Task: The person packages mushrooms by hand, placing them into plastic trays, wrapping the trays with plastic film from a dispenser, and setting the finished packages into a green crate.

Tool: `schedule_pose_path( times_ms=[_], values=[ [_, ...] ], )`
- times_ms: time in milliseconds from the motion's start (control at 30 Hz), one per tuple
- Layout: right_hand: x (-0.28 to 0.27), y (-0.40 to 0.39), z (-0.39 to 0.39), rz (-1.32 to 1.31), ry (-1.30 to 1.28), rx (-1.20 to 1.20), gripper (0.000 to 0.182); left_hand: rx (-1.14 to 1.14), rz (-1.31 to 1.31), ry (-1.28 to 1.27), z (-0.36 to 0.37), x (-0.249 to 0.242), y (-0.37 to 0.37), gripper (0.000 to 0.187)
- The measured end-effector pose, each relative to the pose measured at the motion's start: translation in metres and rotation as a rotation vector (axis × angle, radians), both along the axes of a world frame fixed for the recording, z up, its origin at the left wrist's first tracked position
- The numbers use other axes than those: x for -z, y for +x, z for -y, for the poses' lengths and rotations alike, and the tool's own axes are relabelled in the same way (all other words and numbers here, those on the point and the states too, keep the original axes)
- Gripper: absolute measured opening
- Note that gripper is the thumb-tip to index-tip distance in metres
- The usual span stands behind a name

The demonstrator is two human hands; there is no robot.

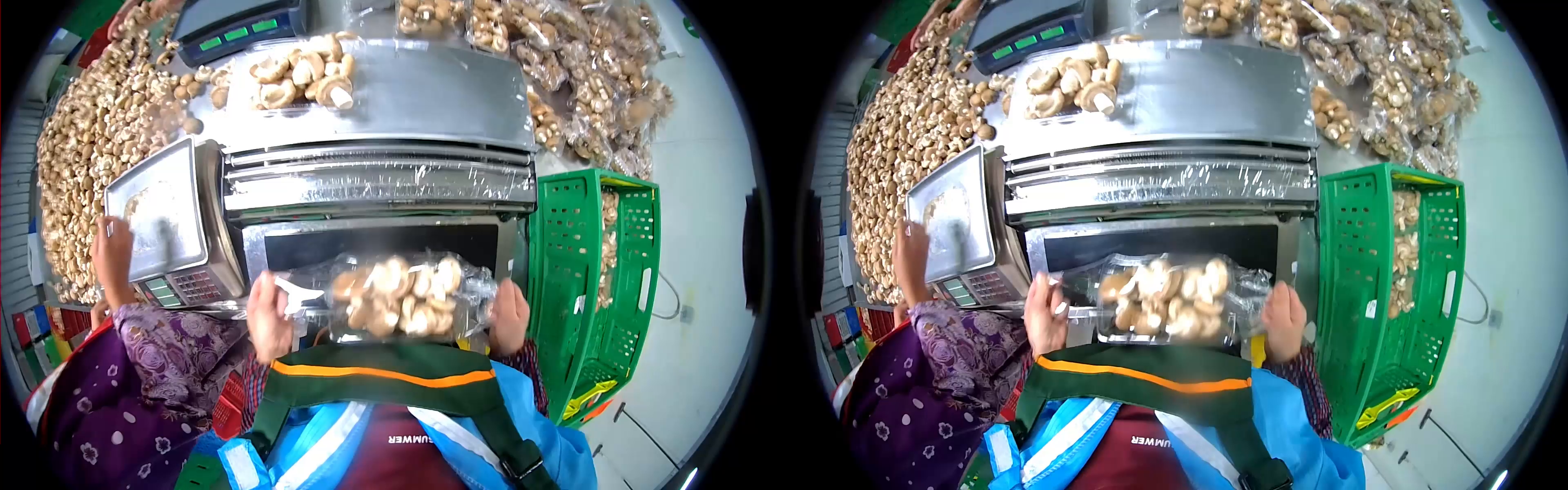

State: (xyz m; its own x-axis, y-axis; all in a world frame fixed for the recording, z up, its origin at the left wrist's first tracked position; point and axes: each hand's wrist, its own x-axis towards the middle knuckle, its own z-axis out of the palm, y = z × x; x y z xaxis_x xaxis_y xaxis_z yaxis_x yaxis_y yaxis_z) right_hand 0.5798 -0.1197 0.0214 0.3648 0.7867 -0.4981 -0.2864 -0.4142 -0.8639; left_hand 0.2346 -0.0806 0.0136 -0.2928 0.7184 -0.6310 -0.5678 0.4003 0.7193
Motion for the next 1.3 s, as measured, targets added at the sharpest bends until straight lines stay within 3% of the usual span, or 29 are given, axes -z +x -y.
schedule_pose_path(
  times_ms=[67,133,167,200,233,267,333,433,533,600,667,700,733,767,800,833,867,900,933,967,1033,1100,1133,1167,1200,1300],
  values=[
    [0.023,0.003,0.038,-0.112,-0.053,0.032,0.022,0.013,0.132,-0.261,0.046,0.016,-0.022,0.019],
    [0.082,-0.002,0.073,0.095,-0.173,-0.180,0.019,0.061,0.236,-0.516,0.070,0.035,-0.012,0.014],
    [0.113,-0.005,0.087,0.216,-0.188,-0.313,0.020,0.095,0.302,-0.477,0.083,0.064,0.001,0.014],
    [0.136,-0.011,0.095,0.298,-0.174,-0.424,0.022,0.281,0.234,-0.426,0.071,0.057,0.023,0.011],
    [0.144,-0.021,0.092,0.320,-0.237,-0.499,0.021,0.456,0.153,-0.363,0.058,0.051,0.045,0.019],
    [0.150,-0.028,0.087,0.267,-0.295,-0.541,0.022,0.738,0.471,-0.108,0.072,0.094,0.031,0.037],
    [0.132,-0.043,0.065,0.017,-0.350,-0.561,0.025,0.606,0.655,-0.056,0.054,0.079,0.027,0.046],
    [0.062,-0.060,0.015,-0.701,-0.288,-0.518,0.035,0.342,0.867,-0.063,0.042,0.047,0.027,0.060],
    [-0.017,-0.062,-0.040,-1.203,-0.099,-0.629,0.046,0.367,1.008,-0.041,0.054,0.033,0.079,0.073],
    [-0.053,-0.052,-0.049,-1.122,0.008,-0.748,0.054,0.466,1.063,-0.002,0.052,0.023,0.109,0.083],
    [-0.058,-0.028,-0.036,-0.760,0.129,-0.859,0.063,0.675,1.015,0.065,0.023,0.010,0.120,0.092],
    [-0.060,-0.017,-0.031,-0.574,0.173,-0.903,0.068,0.916,0.916,0.134,-0.008,0.001,0.112,0.079],
    [-0.043,0.006,-0.034,-0.440,0.211,-0.841,0.063,0.958,0.702,0.052,-0.044,-0.045,0.107,0.063],
    [-0.036,0.029,-0.040,-0.310,0.250,-0.775,0.058,0.992,0.184,0.453,-0.076,-0.012,0.100,0.049],
    [-0.051,0.060,-0.056,-0.317,0.142,-0.554,0.049,0.988,-0.762,0.686,-0.112,-0.040,0.086,0.042],
    [-0.067,0.090,-0.071,-0.321,0.057,-0.320,0.045,0.751,-1.279,0.879,-0.152,-0.059,0.073,0.043],
    [-0.087,0.129,-0.089,-0.171,0.164,-0.206,0.048,0.493,-1.658,0.995,-0.205,-0.056,0.046,0.045],
    [-0.107,0.167,-0.105,-0.002,0.255,-0.094,0.050,0.395,-1.986,0.817,-0.233,-0.064,0.030,0.048],
    [-0.128,0.175,-0.131,0.038,0.485,0.061,0.051,0.510,-1.695,0.760,-0.264,-0.057,0.008,0.051],
    [-0.134,0.223,-0.129,-0.243,0.493,-0.116,0.051,0.610,-1.397,0.696,-0.283,-0.049,-0.007,0.055],
    [-0.161,0.182,-0.152,-0.112,0.411,0.297,0.054,0.863,-1.578,0.538,-0.287,-0.054,-0.003,0.059],
    [-0.128,0.151,-0.161,0.363,0.442,0.112,0.058,0.973,-1.373,0.753,-0.288,-0.042,0.011,0.062],
    [-0.102,0.142,-0.165,0.605,0.390,-0.136,0.055,0.942,-1.413,0.797,-0.281,-0.036,0.027,0.062],
    [-0.088,0.111,-0.169,0.683,0.346,-0.341,0.052,0.903,-1.451,0.849,-0.272,-0.032,0.046,0.063],
    [-0.087,0.076,-0.176,0.951,0.424,-0.570,0.051,0.916,-1.488,0.821,-0.262,-0.041,0.066,0.060],
    [-0.056,0.021,-0.201,0.803,0.515,-0.662,0.061,0.950,-1.499,0.756,-0.250,-0.053,0.100,0.063]
  ],
)
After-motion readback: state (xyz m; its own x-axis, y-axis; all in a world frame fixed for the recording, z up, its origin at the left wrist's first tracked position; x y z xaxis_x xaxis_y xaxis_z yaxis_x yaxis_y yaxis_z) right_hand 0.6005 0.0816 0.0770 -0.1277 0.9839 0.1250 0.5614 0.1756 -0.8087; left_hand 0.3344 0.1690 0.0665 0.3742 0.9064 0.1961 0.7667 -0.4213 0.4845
